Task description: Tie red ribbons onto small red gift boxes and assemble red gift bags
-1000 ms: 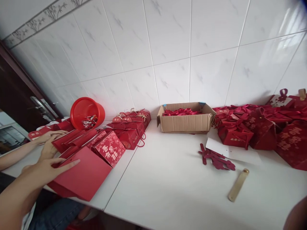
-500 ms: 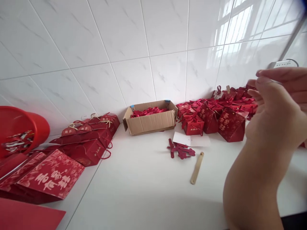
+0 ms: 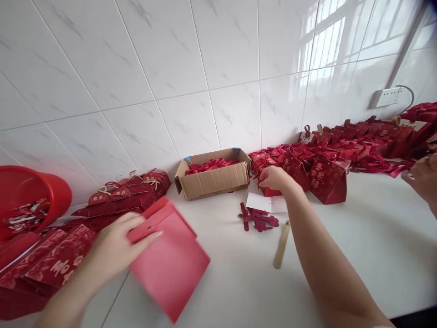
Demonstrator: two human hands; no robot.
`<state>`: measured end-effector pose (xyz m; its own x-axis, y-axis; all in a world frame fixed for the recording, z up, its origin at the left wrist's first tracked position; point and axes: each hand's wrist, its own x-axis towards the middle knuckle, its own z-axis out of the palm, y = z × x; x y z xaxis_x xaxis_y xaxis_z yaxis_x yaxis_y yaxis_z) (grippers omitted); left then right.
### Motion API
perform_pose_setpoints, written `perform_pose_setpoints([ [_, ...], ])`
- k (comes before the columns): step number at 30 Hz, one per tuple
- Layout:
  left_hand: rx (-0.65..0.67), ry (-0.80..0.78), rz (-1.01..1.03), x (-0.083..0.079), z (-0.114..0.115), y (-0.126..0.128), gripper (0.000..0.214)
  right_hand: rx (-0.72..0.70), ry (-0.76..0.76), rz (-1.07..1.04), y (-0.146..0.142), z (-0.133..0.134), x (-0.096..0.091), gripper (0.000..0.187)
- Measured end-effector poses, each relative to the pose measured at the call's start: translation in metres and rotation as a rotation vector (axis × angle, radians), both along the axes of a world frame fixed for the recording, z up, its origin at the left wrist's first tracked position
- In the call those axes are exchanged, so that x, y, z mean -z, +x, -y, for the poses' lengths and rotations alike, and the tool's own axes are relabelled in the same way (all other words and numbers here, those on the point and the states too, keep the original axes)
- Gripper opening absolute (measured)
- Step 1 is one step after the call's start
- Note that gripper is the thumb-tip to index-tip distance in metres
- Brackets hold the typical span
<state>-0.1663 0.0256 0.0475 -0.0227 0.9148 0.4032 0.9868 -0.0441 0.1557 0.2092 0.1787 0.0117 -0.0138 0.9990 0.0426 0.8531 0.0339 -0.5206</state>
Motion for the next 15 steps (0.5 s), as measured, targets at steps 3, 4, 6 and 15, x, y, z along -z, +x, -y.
perform_pose_setpoints([
  [3,0.203,-0.037,0.040,0.007,-0.047,0.029,0.039,-0.080,-0.183,0.087,-0.010,-0.022,0.028,0.018],
  [4,0.236,-0.044,0.065,0.007,-0.060,0.037,0.037,-0.105,-0.220,0.110,-0.012,-0.026,0.033,0.023],
  [6,0.271,-0.063,0.071,0.004,-0.080,0.048,0.037,-0.145,-0.259,0.147,-0.014,-0.031,0.041,0.028],
  [15,0.244,-0.512,-0.006,-0.050,-0.076,0.064,0.025,-0.116,-0.334,0.274,-0.039,-0.029,0.050,0.035],
])
